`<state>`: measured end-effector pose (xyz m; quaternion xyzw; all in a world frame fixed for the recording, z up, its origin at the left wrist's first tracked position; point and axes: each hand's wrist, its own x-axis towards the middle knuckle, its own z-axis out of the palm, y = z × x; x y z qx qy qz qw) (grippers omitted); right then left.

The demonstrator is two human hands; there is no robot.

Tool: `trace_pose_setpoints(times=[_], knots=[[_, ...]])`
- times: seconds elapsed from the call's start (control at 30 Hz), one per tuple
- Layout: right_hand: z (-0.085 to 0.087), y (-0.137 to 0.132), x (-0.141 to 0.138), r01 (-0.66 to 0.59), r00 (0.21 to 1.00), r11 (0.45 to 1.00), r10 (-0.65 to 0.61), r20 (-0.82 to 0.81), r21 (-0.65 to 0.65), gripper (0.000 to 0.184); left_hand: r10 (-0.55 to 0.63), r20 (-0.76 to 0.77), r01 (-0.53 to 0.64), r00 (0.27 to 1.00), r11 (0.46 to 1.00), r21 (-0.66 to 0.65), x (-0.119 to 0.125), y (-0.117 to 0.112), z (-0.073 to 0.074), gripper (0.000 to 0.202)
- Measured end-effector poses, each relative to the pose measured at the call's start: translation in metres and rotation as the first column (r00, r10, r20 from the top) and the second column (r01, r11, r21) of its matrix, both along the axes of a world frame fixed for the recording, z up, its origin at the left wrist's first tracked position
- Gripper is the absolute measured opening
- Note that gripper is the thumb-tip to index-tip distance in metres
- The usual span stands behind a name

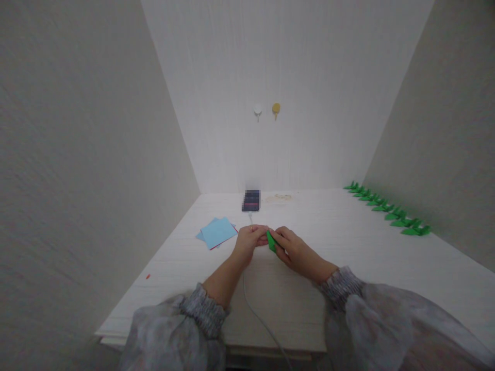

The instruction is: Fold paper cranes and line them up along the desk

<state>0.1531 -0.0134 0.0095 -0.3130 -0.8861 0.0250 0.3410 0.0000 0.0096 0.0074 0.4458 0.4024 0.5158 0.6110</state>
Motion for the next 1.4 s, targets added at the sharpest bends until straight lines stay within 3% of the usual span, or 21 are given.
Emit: trace_pose_setpoints(times=[0.2,0.33,0.63,0.87,1.1,1.4], knots=[[-0.005,0.003,-0.001,0.064,0.969,0.997,-0.074,-0.237,-0.049,0.033,0.12,0.021,-0.121,0.993,0.991,0.056,0.007,-0.003,-0.001,0.024],[-0.01,0.006,0.001,0.102,0.949,0.994,-0.107,-0.298,-0.033,0.03,0.12,0.067,-0.125,0.991,0.989,0.078,0.014,-0.006,-0.001,0.022],[-0.006,0.004,0.004,0.017,0.946,0.995,-0.047,-0.32,-0.094,0.027,0.055,0.16,-0.058,0.986,0.998,0.014,0.008,-0.01,0.001,0.021],[-0.009,0.009,0.004,-0.087,0.946,0.994,0.064,-0.319,-0.058,0.031,0.046,0.161,-0.047,0.986,0.999,0.003,0.006,-0.008,-0.001,0.025],[-0.01,0.009,0.004,-0.102,0.946,0.994,0.084,-0.312,-0.04,0.032,0.027,0.139,-0.03,0.99,0.999,0.019,0.005,-0.009,0.001,0.026],[-0.008,0.007,0.003,-0.15,0.885,0.969,0.044,-0.463,-0.194,0.022,0.069,0.115,-0.073,0.991,0.997,0.03,0.003,-0.008,-0.002,0.023]])
